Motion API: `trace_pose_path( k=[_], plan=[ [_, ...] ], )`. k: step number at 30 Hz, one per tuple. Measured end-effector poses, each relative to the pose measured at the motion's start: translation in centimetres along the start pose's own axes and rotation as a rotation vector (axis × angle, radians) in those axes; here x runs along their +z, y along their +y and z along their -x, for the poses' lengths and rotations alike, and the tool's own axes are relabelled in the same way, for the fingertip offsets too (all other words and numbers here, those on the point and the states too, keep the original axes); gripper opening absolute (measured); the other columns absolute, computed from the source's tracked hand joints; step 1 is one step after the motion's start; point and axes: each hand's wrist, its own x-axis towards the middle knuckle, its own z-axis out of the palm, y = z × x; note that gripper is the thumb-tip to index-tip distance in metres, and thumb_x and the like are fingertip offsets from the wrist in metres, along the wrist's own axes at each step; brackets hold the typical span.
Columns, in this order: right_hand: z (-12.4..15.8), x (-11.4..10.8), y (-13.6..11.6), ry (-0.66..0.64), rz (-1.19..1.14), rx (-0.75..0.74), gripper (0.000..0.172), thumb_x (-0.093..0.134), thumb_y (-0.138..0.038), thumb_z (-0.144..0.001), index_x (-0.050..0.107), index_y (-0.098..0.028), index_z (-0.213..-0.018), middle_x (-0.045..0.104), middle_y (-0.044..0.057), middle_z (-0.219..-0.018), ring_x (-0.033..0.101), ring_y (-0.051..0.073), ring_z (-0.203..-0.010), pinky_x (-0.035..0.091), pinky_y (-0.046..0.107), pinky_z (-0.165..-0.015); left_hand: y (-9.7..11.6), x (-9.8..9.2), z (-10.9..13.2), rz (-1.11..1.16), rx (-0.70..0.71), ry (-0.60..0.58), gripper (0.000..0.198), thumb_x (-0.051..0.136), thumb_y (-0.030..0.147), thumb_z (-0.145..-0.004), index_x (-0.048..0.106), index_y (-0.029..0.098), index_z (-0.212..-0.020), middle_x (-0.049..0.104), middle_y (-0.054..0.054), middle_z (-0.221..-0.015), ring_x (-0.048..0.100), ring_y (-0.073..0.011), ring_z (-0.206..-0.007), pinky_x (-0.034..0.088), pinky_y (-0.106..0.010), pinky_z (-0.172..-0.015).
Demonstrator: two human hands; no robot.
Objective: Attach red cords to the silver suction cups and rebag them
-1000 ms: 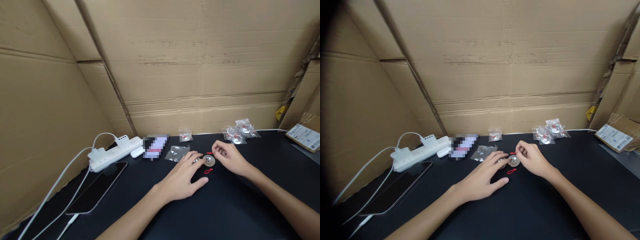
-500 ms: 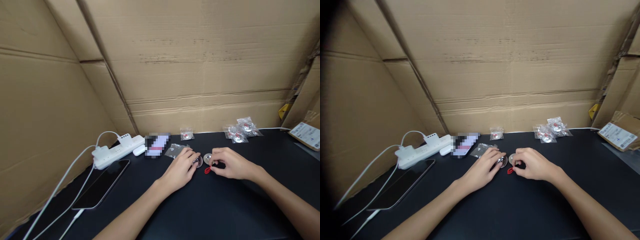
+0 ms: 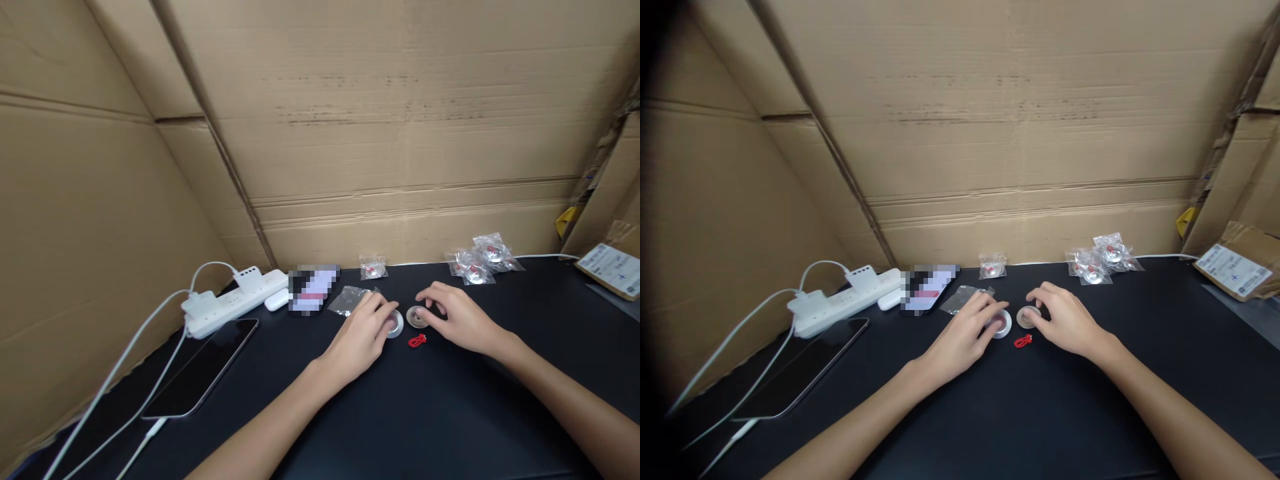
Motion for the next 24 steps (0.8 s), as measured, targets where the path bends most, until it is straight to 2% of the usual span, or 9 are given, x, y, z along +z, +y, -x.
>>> trace_pose_path(
  k=[3,6,10,12,14,16,20,24],
  plan=[
    [0.0,0.8,0.9,-0.021,0.01,0.032,0.016,0.06,-0.033,-0.09,0.064,-0.019,-0.095,0.058,0.004,-0.089,0.057,0.017,-0.074,0.043,0.029,-0.068,0.2,-0.2,-0.1,0.076,-0.078,0.037,0.022,0.041,0.014,-0.096,0.06,0.02,-0.104,0.058,-0.006,-0.099,0.058,-0.0207,-0.09,0.049,-0.035,-0.081],
    [-0.1,1.3,1.4,-0.041,-0.082,0.037,0.013,0.058,-0.029,-0.09,0.058,-0.019,-0.083,0.057,0.001,-0.078,0.054,0.015,-0.067,0.042,0.027,-0.063,0.3,-0.3,-0.2,0.183,-0.197,0.093,0.013,0.046,0.017,-0.094,0.059,0.02,-0.092,0.06,-0.003,-0.088,0.06,-0.0178,-0.076,0.049,-0.031,-0.069],
    [-0.3,1.8,1.2,0.006,-0.395,0.135,0.018,0.05,-0.034,-0.094,0.046,-0.021,-0.083,0.053,-0.004,-0.065,0.051,0.012,-0.053,0.039,0.024,-0.052,0.3,0.0,-0.5,0.525,-0.409,0.111,0.008,0.051,0.026,-0.092,0.055,0.019,-0.091,0.06,0.002,-0.069,0.058,-0.0124,-0.051,0.044,-0.023,-0.049],
    [-0.4,2.0,1.1,0.036,-0.533,0.181,0.02,0.05,-0.038,-0.094,0.044,-0.021,-0.085,0.053,-0.005,-0.064,0.051,0.011,-0.049,0.038,0.023,-0.048,0.2,0.3,-0.6,0.712,-0.491,0.115,0.012,0.056,0.03,-0.089,0.054,0.019,-0.09,0.06,0.002,-0.067,0.059,-0.0122,-0.048,0.042,-0.021,-0.042],
    [-0.5,2.2,1.1,0.057,-0.576,0.206,0.02,0.053,-0.039,-0.092,0.044,-0.021,-0.086,0.055,-0.004,-0.064,0.052,0.011,-0.048,0.04,0.023,-0.048,0.0,0.5,-0.8,0.846,-0.532,0.125,0.017,0.061,0.031,-0.085,0.054,0.017,-0.09,0.061,0.001,-0.067,0.061,-0.0135,-0.049,0.043,-0.021,-0.04],
    [-0.5,2.2,1.4,0.088,-0.503,0.211,0.017,0.054,-0.036,-0.091,0.046,-0.021,-0.087,0.057,-0.004,-0.064,0.054,0.012,-0.051,0.041,0.023,-0.051,-0.2,0.7,-0.9,0.909,-0.548,0.139,0.019,0.065,0.03,-0.082,0.056,0.015,-0.09,0.062,0.0,-0.067,0.063,-0.0143,-0.051,0.047,-0.023,-0.044],
    [-0.3,1.9,2.4,0.084,-0.151,0.182,0.006,0.054,-0.026,-0.089,0.054,-0.02,-0.089,0.059,-0.002,-0.067,0.055,0.014,-0.058,0.04,0.026,-0.055,-0.8,1.0,-0.9,0.935,-0.57,0.133,0.019,0.067,0.025,-0.079,0.06,0.013,-0.092,0.065,-0.003,-0.069,0.064,-0.0149,-0.054,0.052,-0.026,-0.049],
    [-0.2,1.4,2.4,0.106,0.113,0.157,0.007,0.058,-0.025,-0.087,0.059,-0.02,-0.09,0.06,0.004,-0.082,0.058,0.018,-0.072,0.042,0.029,-0.064,-0.7,0.8,-0.9,0.987,-0.601,0.118,0.016,0.069,0.024,-0.077,0.062,0.012,-0.085,0.066,-0.004,-0.068,0.065,-0.0155,-0.057,0.054,-0.028,-0.053]
  ],
)
